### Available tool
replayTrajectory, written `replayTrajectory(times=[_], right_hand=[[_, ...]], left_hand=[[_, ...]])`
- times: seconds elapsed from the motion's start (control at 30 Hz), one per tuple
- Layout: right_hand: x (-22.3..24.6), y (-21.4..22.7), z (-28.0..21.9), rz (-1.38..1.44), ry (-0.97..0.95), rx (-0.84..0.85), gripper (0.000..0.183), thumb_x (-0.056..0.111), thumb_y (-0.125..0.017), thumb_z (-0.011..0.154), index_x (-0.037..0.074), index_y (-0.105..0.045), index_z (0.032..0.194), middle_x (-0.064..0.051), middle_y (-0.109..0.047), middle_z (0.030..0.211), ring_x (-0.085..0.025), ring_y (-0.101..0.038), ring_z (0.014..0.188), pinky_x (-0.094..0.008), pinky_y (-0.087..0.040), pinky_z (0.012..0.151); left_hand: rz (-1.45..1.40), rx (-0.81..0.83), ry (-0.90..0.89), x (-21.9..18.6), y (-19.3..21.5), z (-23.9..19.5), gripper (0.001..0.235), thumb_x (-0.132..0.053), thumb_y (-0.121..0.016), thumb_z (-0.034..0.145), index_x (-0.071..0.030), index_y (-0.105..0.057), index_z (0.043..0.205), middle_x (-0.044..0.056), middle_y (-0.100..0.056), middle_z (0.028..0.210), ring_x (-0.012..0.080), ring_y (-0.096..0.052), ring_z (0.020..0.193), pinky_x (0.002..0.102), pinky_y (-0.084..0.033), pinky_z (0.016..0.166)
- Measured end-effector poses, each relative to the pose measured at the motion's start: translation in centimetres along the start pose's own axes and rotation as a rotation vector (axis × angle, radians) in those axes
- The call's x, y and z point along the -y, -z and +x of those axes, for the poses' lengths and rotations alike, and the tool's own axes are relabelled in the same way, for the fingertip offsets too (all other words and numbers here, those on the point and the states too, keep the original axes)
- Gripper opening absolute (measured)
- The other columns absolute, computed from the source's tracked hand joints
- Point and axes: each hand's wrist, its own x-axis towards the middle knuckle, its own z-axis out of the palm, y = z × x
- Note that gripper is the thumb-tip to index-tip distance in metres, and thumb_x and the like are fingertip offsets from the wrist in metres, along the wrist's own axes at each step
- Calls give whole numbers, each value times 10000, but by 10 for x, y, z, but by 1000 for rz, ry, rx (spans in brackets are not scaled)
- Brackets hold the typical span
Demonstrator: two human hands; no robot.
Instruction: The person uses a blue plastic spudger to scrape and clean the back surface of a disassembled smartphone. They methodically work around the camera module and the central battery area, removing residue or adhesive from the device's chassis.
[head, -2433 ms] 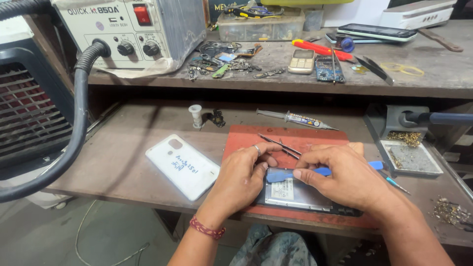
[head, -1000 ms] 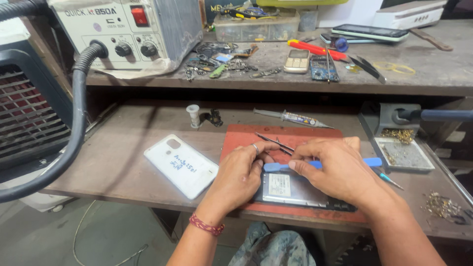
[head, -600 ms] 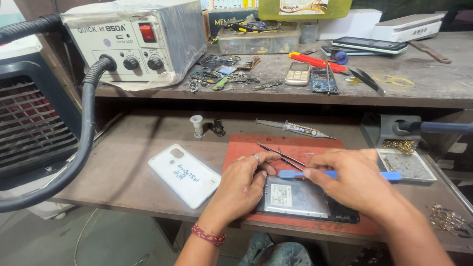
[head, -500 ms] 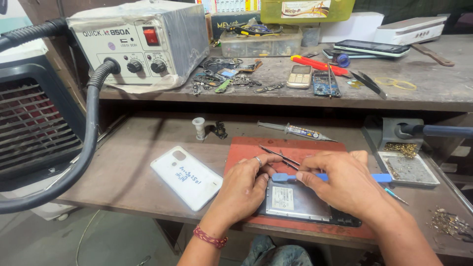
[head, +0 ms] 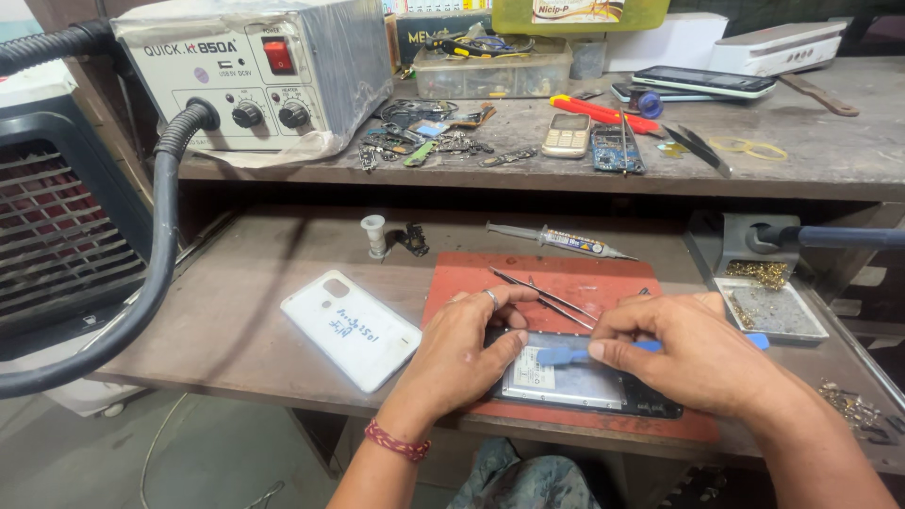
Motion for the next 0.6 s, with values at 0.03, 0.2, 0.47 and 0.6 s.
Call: replayTrajectory(times=[0.03,0.2,0.47,0.6], right_hand=[[0,0,-1,-8,-7,-4,233,395,-765,834,192,-829,930,-2,-826,850,-171,-706,863,-329,-534,812],[2,1,0,-43,56,-176,248,355,-763,835,177,-822,999,-39,-800,856,-206,-724,820,-372,-500,796],[2,3,-5,-24,25,-25,254,394,-776,819,214,-821,993,-7,-806,823,-162,-716,811,-341,-525,806],[13,4,-7,28,-7,55,253,391,-774,812,199,-808,974,-7,-805,785,-153,-724,768,-331,-547,771]], left_hand=[[-3,2,3,0,0,0,432,-137,-699,818,-128,-681,1250,32,-764,951,240,-672,963,384,-508,915],[-6,5,13,-2,0,-2,348,-160,-685,831,-145,-734,1175,31,-772,979,242,-671,962,379,-516,898],[53,13,16,-3,0,0,199,-173,-701,822,-145,-810,986,81,-743,933,276,-654,953,396,-508,876],[46,17,23,-5,1,-2,181,-204,-726,825,-140,-803,975,79,-743,936,272,-662,966,393,-514,875]])
